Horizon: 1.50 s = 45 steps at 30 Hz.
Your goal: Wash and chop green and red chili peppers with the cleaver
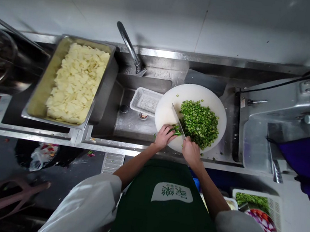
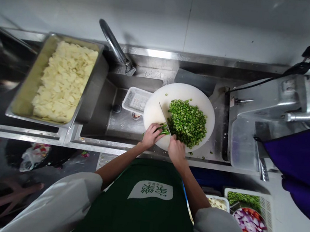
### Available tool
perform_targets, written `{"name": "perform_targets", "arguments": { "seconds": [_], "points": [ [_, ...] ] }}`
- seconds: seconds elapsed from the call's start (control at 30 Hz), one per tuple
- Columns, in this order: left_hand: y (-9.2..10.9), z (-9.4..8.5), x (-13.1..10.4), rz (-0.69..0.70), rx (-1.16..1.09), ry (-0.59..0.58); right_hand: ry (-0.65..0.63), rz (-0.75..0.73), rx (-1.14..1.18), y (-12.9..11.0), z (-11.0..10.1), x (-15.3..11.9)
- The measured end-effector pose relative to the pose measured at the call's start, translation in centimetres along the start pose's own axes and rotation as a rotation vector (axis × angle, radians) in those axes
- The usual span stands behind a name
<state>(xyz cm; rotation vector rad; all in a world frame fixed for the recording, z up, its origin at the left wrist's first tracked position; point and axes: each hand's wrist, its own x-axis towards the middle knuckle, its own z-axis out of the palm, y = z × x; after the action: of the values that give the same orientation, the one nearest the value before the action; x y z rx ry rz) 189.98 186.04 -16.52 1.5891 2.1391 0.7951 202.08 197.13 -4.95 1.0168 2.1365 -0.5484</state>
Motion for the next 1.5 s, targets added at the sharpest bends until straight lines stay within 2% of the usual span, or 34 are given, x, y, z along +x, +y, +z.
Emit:
{"name": "perform_targets", "arguments": {
  "seconds": [0.3, 0.47, 0.57, 0.73, 0.87, 0.97, 1.1, 1.27, 1.5],
  "points": [
    [-0.8, 0.7, 0.0, 0.031, -0.048, -0.047, -0.032, 0.005, 0.007, 0.8, -0.9, 0.4],
    [-0.7, 0.5, 0.3, 0.054, -0.02, -0.085, 0.007, 0.045, -0.058, 0.5, -1.6, -1.2],
    [-0.6, 0.5, 0.5, 0.06, -0.01, -0.07, 0.003, 0.015, -0.083, -0.2, -1.3, -1.9],
    [-0.5, 0.7, 0.5, 0.087, 0.025, -0.048, -0.024, -0.029, -0.08, -1.4, -0.7, 0.4],
    [-0.5, 0.9, 0.5, 0.098, 0.064, -0.029, -0.006, -0.028, -0.074, -1.6, -1.4, 2.2],
    [-0.4, 0.9, 0.6, 0.103, 0.093, -0.015, -0.006, -0.034, -0.103, -1.0, -1.9, 1.3],
    [-0.2, 0.7, 0.7, 0.1, 0.113, -0.052, -0.03, -0.04, -0.13, -0.9, -1.4, -0.4],
    [-0.2, 0.6, 0.7, 0.112, 0.126, -0.053, -0.029, -0.034, -0.113, -2.1, -1.2, 0.6],
    [-0.1, 0.9, 0.6, 0.109, 0.16, -0.04, -0.064, -0.041, -0.099, -1.7, -1.9, 0.3]
  ]
}}
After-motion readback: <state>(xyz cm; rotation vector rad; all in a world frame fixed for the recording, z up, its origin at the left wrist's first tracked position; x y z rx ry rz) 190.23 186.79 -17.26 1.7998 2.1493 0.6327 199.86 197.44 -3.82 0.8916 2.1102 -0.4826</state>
